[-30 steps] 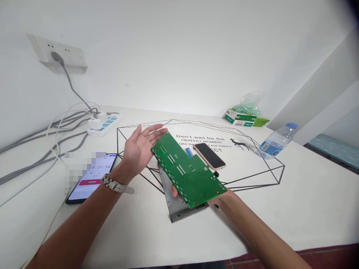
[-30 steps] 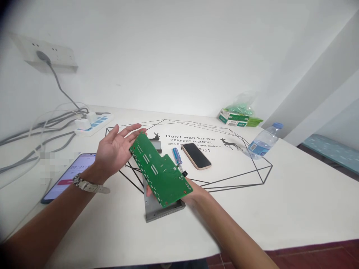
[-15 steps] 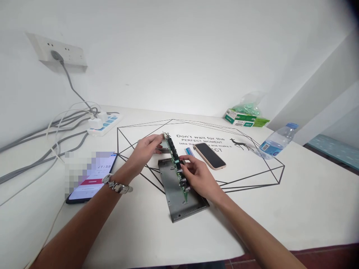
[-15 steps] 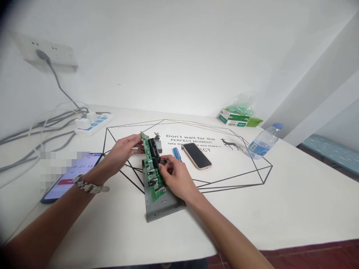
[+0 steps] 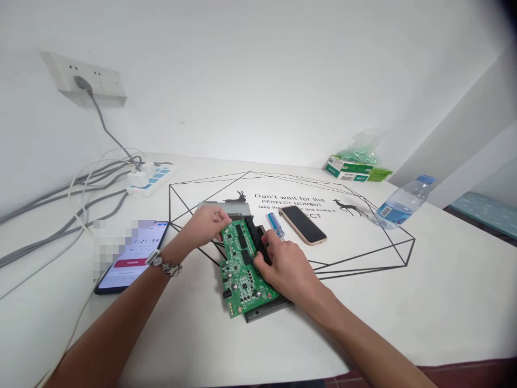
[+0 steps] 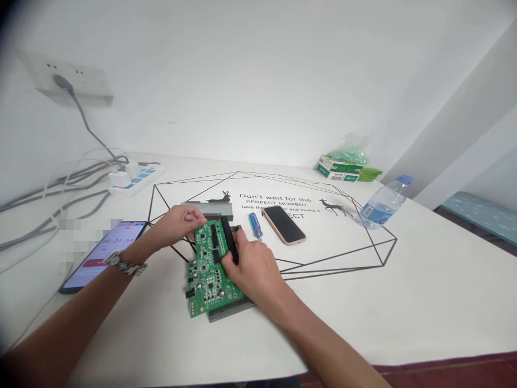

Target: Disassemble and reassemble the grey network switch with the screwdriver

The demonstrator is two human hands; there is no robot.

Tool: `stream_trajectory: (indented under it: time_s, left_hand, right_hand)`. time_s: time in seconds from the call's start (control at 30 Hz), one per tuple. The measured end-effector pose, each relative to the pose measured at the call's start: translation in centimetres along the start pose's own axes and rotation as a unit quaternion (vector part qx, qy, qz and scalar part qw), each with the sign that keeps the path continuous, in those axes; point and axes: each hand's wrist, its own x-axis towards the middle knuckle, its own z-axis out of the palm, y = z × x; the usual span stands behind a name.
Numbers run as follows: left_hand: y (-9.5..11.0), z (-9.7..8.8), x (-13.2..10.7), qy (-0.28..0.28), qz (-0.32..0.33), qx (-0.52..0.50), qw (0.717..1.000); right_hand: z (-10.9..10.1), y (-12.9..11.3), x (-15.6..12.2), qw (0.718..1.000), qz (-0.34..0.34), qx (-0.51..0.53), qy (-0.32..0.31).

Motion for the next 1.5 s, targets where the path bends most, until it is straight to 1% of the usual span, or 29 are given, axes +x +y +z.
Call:
stream_trajectory:
  time_s: [0.07,0.2,0.33,0.53,0.7,0.83,1.0,1.2,1.37,1.5]
  left_hand:
    - [-0.1,0.1,0.0,-0.012,0.004,0.023,1.000]
    - [-0.7,0.3,0.1,-0.019,0.022,0.046,0.999]
    - [-1.2,0.5,0.4,-0.033,0.036,0.095,0.994]
    - [-1.2,0.8,0.3,-0.037,0.032,0.137,0.989]
    - [-1.0,0.7,0.1,-0.009,0.059,0.184,0.981]
    - [-0.5,0.6,-0.2,0.017,0.055,0.216,0.975]
    - [0.0,0.6,-0.4,0.008,0.042,0.222,0.974]
    - [0.2,0.6,-0.5,0.007,0.035,0.232,0.972]
    - [0.0,0.6,-0.4,0.005,0.043,0.238,0.970]
    - [-0.1,0.6,-0.4,0.004,0.044,0.239,0.970]
  right_hand:
    - [0.0,-0.2,-0.1,0.999,0.004,-0.034,-0.012]
    - [0.0,-0.5,-0.3,0.996,0.006,-0.080,-0.026]
    - [-0.1,-0.6,-0.6,0.995,0.017,-0.100,-0.019]
    - [-0.1,-0.7,-0.6,0.992,0.039,-0.121,-0.019]
    - [-0.2,-0.6,-0.5,0.990,0.043,-0.132,-0.020]
    - [-0.4,-0.4,-0.5,0.988,0.052,-0.145,-0.024]
    - [-0.4,-0.3,-0.4,0.987,0.054,-0.152,-0.029]
    - [-0.8,0.2,-0.3,0.986,0.048,-0.155,-0.040]
    - [-1.2,0.5,-0.1,0.989,0.039,-0.122,-0.067]
    - [-1.3,0.6,-0.2,0.994,0.022,-0.091,-0.064]
